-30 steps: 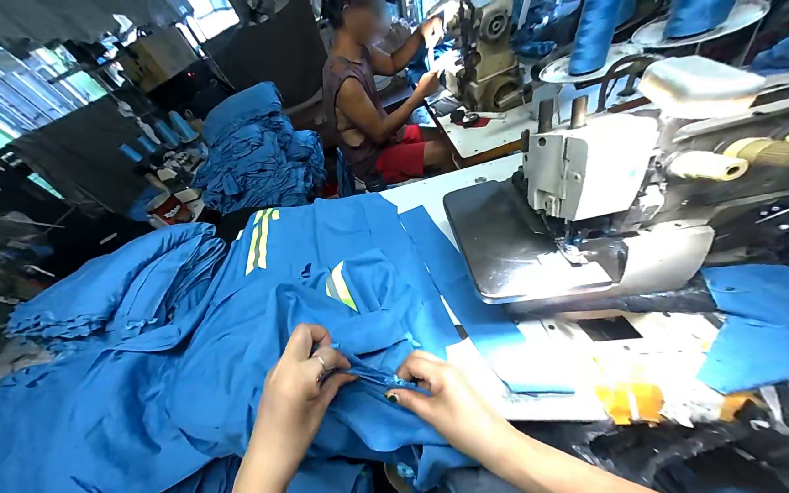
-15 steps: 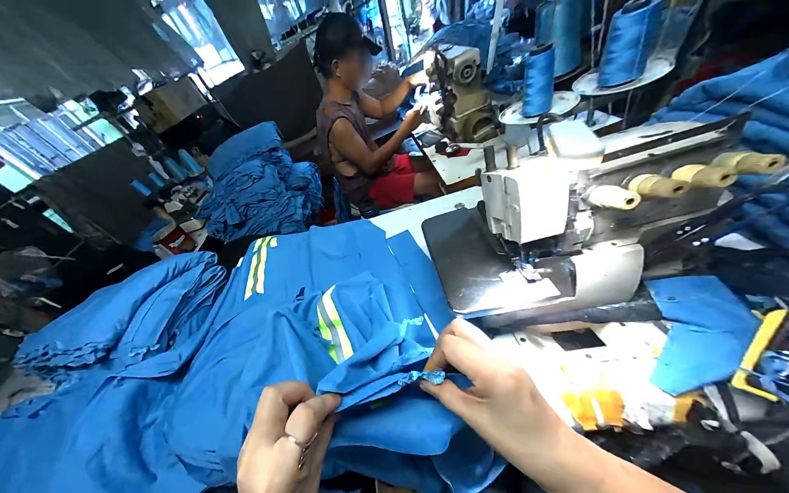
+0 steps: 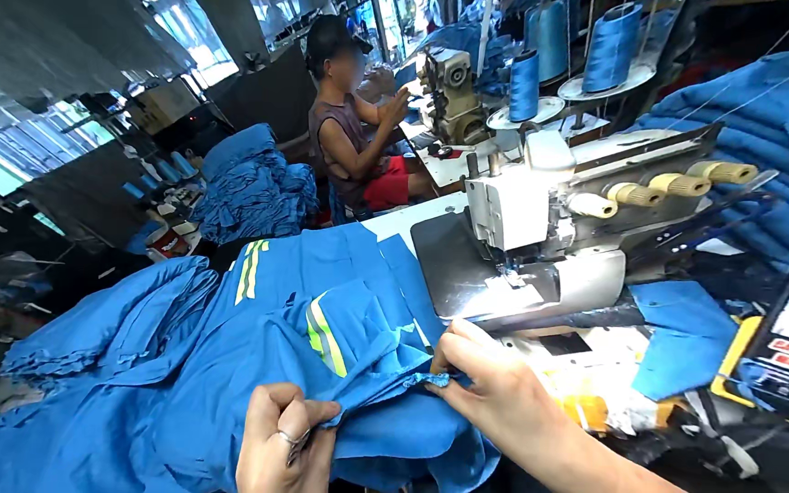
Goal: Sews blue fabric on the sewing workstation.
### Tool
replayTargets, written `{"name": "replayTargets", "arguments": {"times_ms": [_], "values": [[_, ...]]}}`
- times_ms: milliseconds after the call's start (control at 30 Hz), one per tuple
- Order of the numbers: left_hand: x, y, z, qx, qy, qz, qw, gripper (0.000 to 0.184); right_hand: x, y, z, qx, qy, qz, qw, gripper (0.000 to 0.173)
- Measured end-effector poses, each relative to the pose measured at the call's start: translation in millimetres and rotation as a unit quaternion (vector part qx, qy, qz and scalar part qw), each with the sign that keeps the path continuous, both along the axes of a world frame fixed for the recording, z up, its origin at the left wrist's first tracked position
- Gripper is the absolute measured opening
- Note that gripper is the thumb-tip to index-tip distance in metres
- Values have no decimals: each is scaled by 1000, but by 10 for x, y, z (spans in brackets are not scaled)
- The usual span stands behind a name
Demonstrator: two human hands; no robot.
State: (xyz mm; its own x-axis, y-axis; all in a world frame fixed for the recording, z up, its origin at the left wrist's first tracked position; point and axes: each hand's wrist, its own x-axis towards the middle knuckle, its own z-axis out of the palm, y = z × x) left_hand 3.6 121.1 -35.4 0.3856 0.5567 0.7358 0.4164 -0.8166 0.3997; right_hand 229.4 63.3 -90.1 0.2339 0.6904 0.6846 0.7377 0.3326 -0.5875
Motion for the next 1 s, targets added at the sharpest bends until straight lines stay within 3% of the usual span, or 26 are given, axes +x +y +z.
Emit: {"name": "replayTargets", "arguments": {"times_ms": [133,233,400,533,600,667,767,900,1000], "values": [[72,-14,63,27,6,-4,1000,13,80,-58,133,-25,25,8,999,9],[99,71,101,22,46,-61,997,13,173,-20,50,-11,42,-20,999,13],[624,293,222,-39,-37,-148,988,13,462,13,-11,6,94,-30,995,19],[1483,596,253,-32,-82,-130,988,15,796,-49,-82,-24,176,-3,984,19],[1933,711,99,-108,-67,-91,988,15,967,-138,-141,-105,244,3,964,21],[2234,747,-100,-203,15,-43,978,20,1096,-291,-257,-186,278,4,943,19],[2394,633,-306,-300,138,-15,944,34,1147,-617,-469,-237,335,42,911,15],[2440,533,-352,-337,116,-20,934,43,1063,-835,-492,-199,473,68,856,7],[2586,656,-346,-353,106,15,929,46,1088,-658,-482,-174,491,57,852,9]]}}
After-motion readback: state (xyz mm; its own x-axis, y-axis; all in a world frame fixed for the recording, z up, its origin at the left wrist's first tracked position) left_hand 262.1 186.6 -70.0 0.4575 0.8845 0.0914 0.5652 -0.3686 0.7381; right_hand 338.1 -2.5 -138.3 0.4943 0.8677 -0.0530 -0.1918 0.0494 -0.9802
